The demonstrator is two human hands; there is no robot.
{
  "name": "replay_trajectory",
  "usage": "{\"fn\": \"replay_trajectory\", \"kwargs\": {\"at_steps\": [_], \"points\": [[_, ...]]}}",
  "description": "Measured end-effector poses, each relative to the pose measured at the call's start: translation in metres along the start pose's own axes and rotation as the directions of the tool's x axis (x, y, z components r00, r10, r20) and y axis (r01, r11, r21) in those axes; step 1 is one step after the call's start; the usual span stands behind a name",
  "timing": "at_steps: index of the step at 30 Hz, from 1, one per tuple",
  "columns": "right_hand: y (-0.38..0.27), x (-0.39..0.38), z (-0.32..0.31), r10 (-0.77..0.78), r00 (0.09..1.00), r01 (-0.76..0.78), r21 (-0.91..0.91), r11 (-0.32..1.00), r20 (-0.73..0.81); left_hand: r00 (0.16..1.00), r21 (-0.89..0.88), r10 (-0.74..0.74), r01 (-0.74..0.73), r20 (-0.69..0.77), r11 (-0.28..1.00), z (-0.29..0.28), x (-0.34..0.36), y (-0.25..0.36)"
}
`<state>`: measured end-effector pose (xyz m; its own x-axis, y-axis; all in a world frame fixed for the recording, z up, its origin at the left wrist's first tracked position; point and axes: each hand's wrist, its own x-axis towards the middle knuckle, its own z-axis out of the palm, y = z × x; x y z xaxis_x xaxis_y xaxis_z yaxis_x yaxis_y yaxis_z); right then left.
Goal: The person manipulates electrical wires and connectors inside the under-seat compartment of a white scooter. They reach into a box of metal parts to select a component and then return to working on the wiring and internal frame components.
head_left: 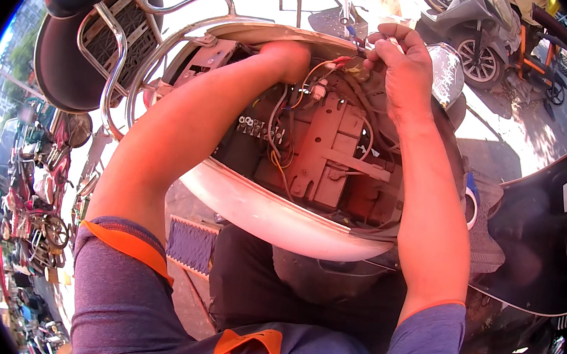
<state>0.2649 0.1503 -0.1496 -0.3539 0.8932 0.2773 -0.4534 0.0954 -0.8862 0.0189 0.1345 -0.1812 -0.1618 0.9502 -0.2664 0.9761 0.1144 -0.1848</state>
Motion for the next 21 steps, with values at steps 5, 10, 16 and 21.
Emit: {"fn": "replay_trajectory", "kwargs": {"at_steps": [5, 10, 16, 21], "points": [[0.004, 0.000, 0.014, -0.071, 0.990, 0.061, 0.080, 0.995, 0.121, 0.942, -0.084, 0.313, -0.324, -0.118, 0.942, 0.001, -0.008, -0.027], [0.005, 0.006, 0.004, -0.090, 0.995, 0.096, -0.134, 0.986, 0.052, 0.993, -0.164, 0.063, -0.079, -0.104, 0.983, -0.049, -0.060, 0.009], [0.019, 0.019, -0.010, -0.176, 0.978, 0.165, -0.103, 0.981, -0.111, 0.957, -0.163, -0.004, -0.046, -0.292, 0.986, -0.078, -0.108, -0.014], [0.009, 0.011, 0.007, -0.119, 0.993, 0.117, 0.044, 0.992, 0.022, 0.895, -0.071, -0.004, -0.031, -0.445, 0.997, -0.063, -0.103, -0.009]]}}
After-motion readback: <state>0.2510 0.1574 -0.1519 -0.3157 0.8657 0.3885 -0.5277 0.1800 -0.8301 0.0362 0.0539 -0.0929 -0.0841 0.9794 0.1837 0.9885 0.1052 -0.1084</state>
